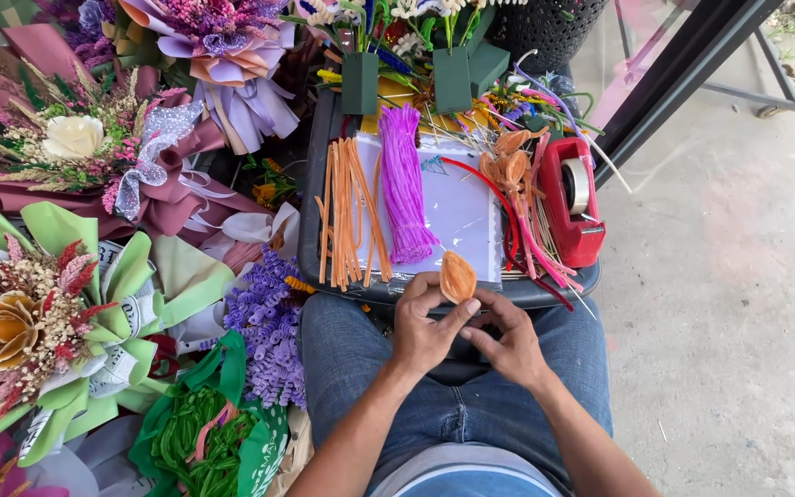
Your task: The person sits and uses their hands to twist and shape orange pipe cleaners into a flower-like form. They gather multiple pipe cleaners, align them, and twist them together to create the petals and stem of the craft.
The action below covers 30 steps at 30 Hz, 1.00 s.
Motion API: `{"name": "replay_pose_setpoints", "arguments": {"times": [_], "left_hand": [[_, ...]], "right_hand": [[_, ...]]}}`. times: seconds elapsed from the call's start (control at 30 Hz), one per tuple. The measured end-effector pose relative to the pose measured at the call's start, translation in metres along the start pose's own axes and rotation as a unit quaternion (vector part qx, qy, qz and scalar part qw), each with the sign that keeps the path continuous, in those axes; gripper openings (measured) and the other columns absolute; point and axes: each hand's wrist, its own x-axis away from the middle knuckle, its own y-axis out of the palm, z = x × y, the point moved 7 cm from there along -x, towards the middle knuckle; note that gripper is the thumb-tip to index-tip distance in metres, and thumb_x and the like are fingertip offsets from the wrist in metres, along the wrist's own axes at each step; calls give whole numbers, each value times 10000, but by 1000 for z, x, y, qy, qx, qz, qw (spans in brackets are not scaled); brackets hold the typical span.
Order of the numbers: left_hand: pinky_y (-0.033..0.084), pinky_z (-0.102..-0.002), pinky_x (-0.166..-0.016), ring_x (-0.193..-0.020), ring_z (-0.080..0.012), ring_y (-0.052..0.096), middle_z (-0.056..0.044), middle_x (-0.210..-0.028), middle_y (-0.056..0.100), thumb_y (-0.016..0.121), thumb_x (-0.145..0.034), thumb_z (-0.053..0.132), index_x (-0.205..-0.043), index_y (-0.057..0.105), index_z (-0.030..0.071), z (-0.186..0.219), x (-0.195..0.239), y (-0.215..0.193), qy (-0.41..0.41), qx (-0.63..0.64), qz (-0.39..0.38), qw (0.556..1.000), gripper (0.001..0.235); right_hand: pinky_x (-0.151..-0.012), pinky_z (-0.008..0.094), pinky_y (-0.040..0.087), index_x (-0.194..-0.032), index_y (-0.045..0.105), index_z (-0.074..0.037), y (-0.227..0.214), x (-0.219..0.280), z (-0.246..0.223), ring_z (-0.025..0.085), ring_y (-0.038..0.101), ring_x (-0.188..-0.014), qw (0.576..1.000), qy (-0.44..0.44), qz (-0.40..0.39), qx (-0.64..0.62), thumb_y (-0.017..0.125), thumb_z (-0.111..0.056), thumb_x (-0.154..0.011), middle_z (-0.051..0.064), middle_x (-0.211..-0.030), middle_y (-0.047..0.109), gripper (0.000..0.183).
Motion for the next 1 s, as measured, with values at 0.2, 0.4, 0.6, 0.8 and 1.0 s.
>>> {"name": "replay_pose_setpoints", "arguments": {"times": [0.2, 0.4, 0.6, 0.8, 1.0], "left_hand": [[529, -374, -920, -966, -259, 696, -71, -982, 668, 881, -833, 232, -873, 800, 68, -19, 11, 6, -35, 6, 11, 999, 187], [523, -280, -749, -797, -155, 706, -15, -808, 686, 856, -858, 338, -810, 792, 120, -37, 14, 12, -126, 13, -72, 989, 232], [547, -345, -714, -821, -304, 722, -75, -833, 680, 605, -1055, 307, -835, 754, 94, -19, 17, 16, -80, -25, -138, 987, 341], [525, -350, -602, -686, -338, 686, -90, -693, 625, 640, -1025, 305, -728, 714, 78, -16, 12, 15, -48, -81, -142, 985, 381], [510, -285, -593, -616, -112, 633, -36, -561, 639, 652, -1010, 382, -758, 739, 113, -34, -9, 7, -179, 59, -86, 978, 379]], "right_hand": [[-610, 337, 578, -1208, 734, -39, 6, -7, -47, 283, 686, -776, 974, -89, 73, 195, 791, -233, -897, 142, -1077, 732, 371], [-685, 373, 607, -1201, 746, -49, 4, -7, -39, 262, 687, -808, 993, 7, 17, 121, 775, -95, -849, 139, -951, 710, 355], [-548, 281, 565, -1099, 771, 31, -9, 2, -4, 130, 614, -573, 991, 110, 76, -2, 719, -88, -936, 99, -642, 682, 209], [-511, 259, 534, -1065, 788, 38, -8, 3, -1, 112, 578, -542, 990, 111, 87, -17, 730, -44, -915, 98, -603, 645, 181], [-499, 255, 510, -912, 775, 32, -13, 2, 8, 113, 580, -531, 992, 111, 62, -24, 747, -59, -902, 87, -602, 647, 96]]}}
